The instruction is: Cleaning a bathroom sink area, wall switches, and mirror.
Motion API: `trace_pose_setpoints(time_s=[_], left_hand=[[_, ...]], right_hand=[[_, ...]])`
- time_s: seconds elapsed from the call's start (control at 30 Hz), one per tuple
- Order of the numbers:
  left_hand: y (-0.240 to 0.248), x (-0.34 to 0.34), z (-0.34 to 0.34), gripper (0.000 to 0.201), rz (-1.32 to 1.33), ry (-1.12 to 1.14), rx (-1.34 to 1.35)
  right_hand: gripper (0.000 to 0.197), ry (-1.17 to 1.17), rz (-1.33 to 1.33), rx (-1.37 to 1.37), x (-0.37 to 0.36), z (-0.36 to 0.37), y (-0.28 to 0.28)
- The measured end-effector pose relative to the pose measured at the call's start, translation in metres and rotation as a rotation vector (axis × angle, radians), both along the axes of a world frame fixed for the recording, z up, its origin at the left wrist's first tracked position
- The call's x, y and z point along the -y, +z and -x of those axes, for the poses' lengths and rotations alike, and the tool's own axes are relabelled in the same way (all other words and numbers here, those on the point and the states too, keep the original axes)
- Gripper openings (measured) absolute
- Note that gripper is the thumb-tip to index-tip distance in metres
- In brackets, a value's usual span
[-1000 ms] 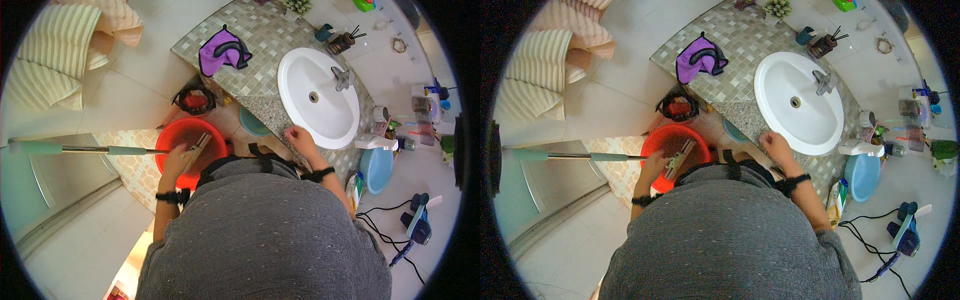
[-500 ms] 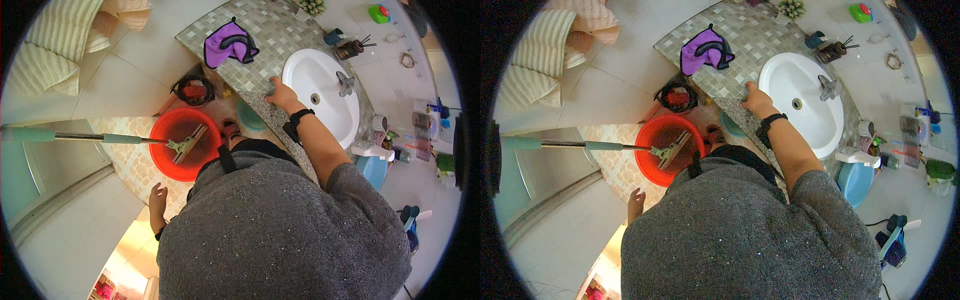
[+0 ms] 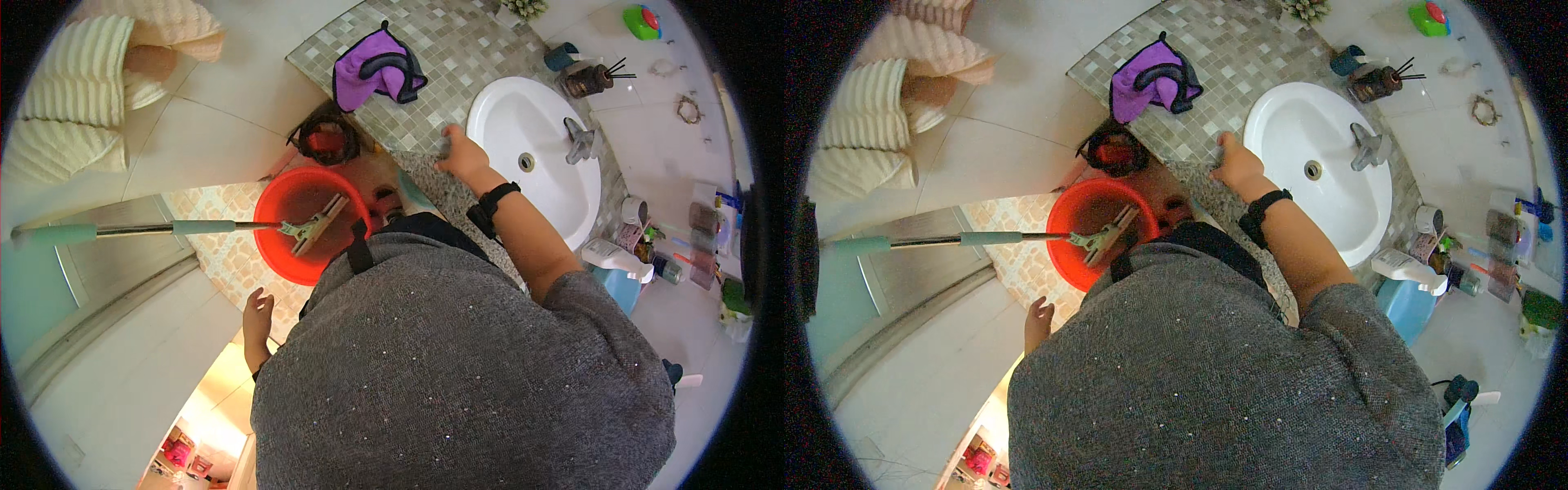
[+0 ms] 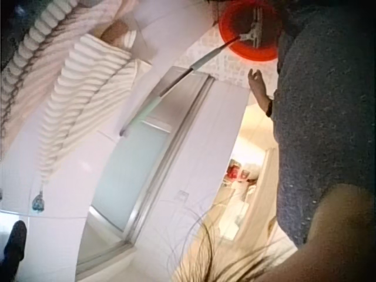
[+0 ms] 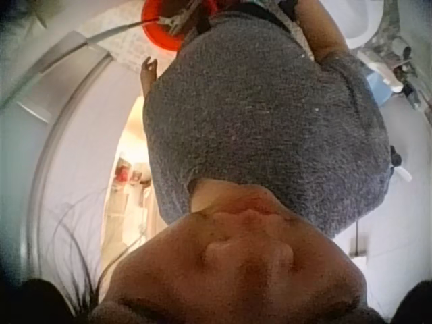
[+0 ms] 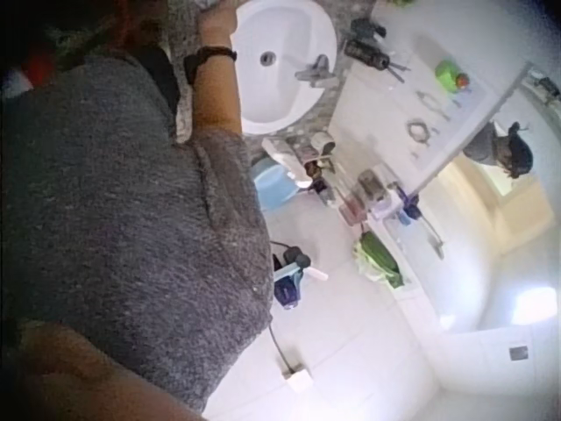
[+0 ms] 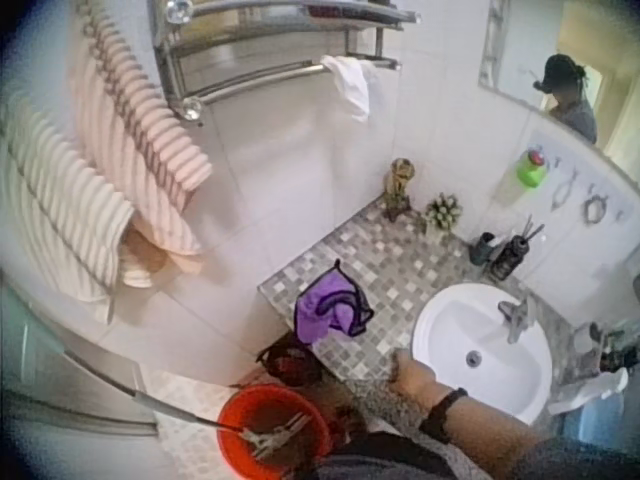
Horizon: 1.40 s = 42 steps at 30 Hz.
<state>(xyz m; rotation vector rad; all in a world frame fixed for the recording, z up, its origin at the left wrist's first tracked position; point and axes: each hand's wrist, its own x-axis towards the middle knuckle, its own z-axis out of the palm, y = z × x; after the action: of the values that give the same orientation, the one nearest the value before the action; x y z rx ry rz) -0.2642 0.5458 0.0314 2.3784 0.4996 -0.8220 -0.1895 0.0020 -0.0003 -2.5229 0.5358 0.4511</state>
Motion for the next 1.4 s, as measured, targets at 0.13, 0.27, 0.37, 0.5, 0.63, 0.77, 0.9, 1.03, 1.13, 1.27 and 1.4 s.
trace_pose_setpoints(time_s=[0.13,0.27,0.37,0.5,0.63,0.77,0.9,1.03,1.13,1.27,1.4], left_hand=[[-0.004,0.009,-0.009,0.049,0.038,-0.007,0.018],[0.005,0.025,-0.021,0.049,0.077,0.037,-0.016],[0.000,0.024,-0.021,0.050,0.046,0.004,-0.012],[0.006,0.030,-0.024,0.051,-0.007,-0.052,-0.017],[0.003,0.029,-0.019,0.051,0.003,-0.026,-0.028],[-0.004,0.026,-0.016,0.049,0.019,-0.037,-0.004],[-0.006,0.027,-0.013,0.048,0.059,-0.031,0.013],[-0.004,0.028,-0.010,0.049,0.049,-0.046,0.007],[0.000,0.031,-0.009,0.049,0.025,-0.058,0.005],[0.000,0.030,-0.005,0.049,0.040,-0.025,-0.010],[-0.002,0.027,0.001,0.049,0.028,-0.067,0.028]], right_hand=[[0.070,-0.028,0.000,-0.097,-0.003,-0.006,0.005],[0.069,-0.075,0.010,-0.076,-0.005,-0.001,0.006],[0.068,-0.061,0.023,-0.075,-0.006,0.001,0.004],[0.066,-0.041,0.037,-0.046,-0.005,0.004,0.002],[0.066,-0.026,0.040,-0.044,-0.006,0.004,0.006],[0.069,-0.067,0.027,-0.051,-0.008,0.005,0.008],[0.070,-0.068,0.021,-0.037,-0.010,0.006,0.012],[0.069,-0.073,0.009,-0.020,-0.007,0.008,0.006],[0.069,-0.030,0.009,-0.049,-0.004,0.006,0.001],[0.070,-0.034,0.040,-0.054,-0.006,0.004,0.004],[0.064,-0.035,0.040,-0.011,-0.008,0.003,0.005]])
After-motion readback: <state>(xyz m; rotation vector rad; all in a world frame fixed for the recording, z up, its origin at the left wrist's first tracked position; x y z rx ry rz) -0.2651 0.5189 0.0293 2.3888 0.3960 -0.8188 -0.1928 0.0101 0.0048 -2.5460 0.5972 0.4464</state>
